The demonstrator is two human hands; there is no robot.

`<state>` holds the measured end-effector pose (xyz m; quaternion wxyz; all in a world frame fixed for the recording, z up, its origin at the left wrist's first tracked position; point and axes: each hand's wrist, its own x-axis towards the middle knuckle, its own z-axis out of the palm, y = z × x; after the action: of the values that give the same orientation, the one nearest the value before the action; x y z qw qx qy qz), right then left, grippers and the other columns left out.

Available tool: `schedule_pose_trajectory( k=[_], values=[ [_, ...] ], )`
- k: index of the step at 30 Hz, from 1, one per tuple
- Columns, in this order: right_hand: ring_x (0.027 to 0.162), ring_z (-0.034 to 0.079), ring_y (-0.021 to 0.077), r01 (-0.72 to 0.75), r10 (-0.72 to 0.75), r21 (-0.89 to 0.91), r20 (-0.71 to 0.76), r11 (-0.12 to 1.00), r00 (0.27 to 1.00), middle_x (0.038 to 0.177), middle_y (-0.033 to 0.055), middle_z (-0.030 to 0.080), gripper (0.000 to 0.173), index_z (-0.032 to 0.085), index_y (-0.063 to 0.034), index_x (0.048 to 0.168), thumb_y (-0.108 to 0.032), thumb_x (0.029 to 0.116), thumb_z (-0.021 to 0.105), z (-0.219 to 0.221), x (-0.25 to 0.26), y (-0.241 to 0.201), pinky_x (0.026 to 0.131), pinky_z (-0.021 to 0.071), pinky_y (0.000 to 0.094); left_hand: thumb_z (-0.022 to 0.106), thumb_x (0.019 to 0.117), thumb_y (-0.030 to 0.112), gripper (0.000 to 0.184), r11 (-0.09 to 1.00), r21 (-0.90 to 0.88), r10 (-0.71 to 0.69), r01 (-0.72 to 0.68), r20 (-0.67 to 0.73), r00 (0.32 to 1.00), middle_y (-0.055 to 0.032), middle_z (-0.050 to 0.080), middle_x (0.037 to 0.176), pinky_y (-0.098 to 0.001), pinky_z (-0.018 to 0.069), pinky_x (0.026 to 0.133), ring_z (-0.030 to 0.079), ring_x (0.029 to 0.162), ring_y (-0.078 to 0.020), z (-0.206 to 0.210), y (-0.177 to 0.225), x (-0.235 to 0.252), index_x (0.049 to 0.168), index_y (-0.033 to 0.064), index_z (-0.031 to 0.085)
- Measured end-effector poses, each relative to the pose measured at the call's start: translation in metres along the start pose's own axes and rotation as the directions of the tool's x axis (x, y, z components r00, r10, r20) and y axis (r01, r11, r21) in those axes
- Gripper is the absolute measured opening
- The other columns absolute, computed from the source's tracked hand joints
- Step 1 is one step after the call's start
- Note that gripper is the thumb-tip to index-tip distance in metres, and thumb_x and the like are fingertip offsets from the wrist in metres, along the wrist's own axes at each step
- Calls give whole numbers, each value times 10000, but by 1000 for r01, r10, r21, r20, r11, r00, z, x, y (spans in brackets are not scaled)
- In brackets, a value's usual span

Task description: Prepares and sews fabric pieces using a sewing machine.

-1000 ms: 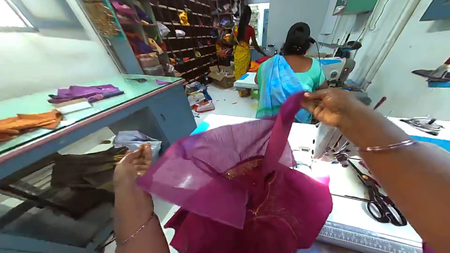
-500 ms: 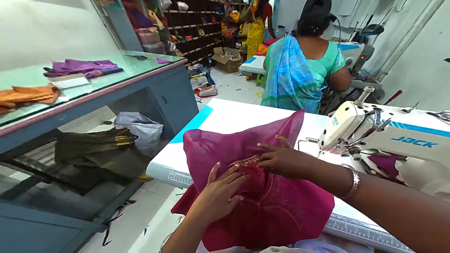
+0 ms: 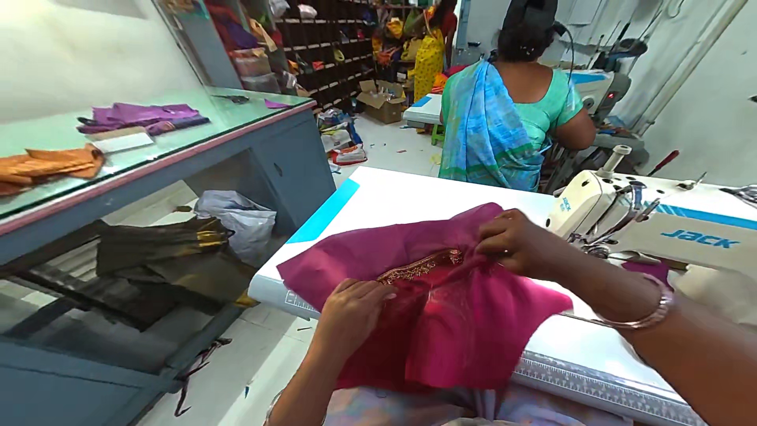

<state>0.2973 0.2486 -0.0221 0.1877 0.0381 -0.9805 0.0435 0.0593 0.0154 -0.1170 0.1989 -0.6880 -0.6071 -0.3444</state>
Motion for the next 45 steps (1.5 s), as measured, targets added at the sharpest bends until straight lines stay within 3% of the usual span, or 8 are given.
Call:
schedule_pose_trajectory(
  k=[8, 16, 20, 26, 29, 32, 38, 45],
  values=[
    [811, 650, 143, -331, 332, 63, -338, 942, 881, 855, 56, 685, 187, 781, -55, 900, -63, 888, 594, -40, -16, -15, 762, 534, 372, 540, 1012, 137, 269, 949, -29, -307, 314, -309, 900, -174, 750, 957, -453, 562, 838, 726, 875, -271, -32, -10, -7, 1032, -41, 741],
    [661, 585, 13, -686, 900, 605, -129, 405, 417, 747, -19, 653, 194, 701, -38, 917, -117, 1038, 571, -45, -30, -20, 665, 507, 230, 543, 1027, 85, 187, 653, -464, -745, 599, -249, 619, -17, 662, 909, -165, 520, 766, 601, 795, 47, -32, -16, -15, 1077, -63, 645],
    [1016, 643, 450, -912, 907, 133, 125, 387, 403, 1039, 290, 668, 293, 679, 62, 1114, -165, 1085, 496, -19, -26, -24, 894, 472, 655, 554, 1036, 52, 200, 537, -281, -807, 795, 103, 582, -214, 686, 1044, -512, 517, 903, 662, 974, -294, -19, -28, -17, 1158, -80, 643],
    [1099, 635, 427, -894, 837, 204, 318, 399, 446, 1222, 266, 638, 568, 475, -10, 1439, -244, 976, 704, -4, -1, -5, 928, 484, 637, 654, 947, 84, 394, 719, -113, -652, 686, 233, 721, -144, 667, 1288, -677, 343, 1086, 589, 1257, -339, -19, -3, 33, 1335, 38, 610],
    [1121, 647, 401, -865, 816, 194, 287, 464, 502, 1231, 236, 659, 634, 527, -3, 1390, -374, 932, 761, 7, 19, 7, 958, 491, 618, 722, 962, 305, 556, 774, 35, -591, 632, 398, 702, -128, 662, 1329, -640, 325, 1130, 582, 1285, -333, -14, 2, 63, 1447, 96, 547],
    [1097, 641, 407, -841, 789, 104, 302, 531, 536, 1143, 247, 674, 373, 666, 24, 1222, -263, 985, 699, 18, 32, 12, 944, 485, 615, 595, 1045, 279, 337, 798, 151, -577, 583, 471, 668, -170, 700, 1231, -581, 396, 1100, 627, 1214, -353, -8, 6, 79, 1280, 54, 686],
    [992, 659, 340, -765, 830, 384, -8, 517, 558, 1052, 215, 689, 196, 677, 22, 1138, -106, 1050, 557, 5, 23, 2, 889, 499, 561, 631, 1016, 155, 198, 813, -152, -572, 563, -27, 820, -170, 719, 845, -545, 548, 728, 696, 761, -295, -13, -6, 47, 1041, -15, 728],
    [766, 625, -36, -354, 826, 776, -357, 522, 436, 859, -65, 641, 81, 602, -74, 1064, -105, 1053, 528, -13, 9, -24, 747, 547, 177, 631, 1002, 167, 204, 782, -353, -617, 514, -312, 723, -12, 701, 870, -198, 534, 755, 630, 771, 34, -43, -8, 25, 1026, -24, 698]
  ],
)
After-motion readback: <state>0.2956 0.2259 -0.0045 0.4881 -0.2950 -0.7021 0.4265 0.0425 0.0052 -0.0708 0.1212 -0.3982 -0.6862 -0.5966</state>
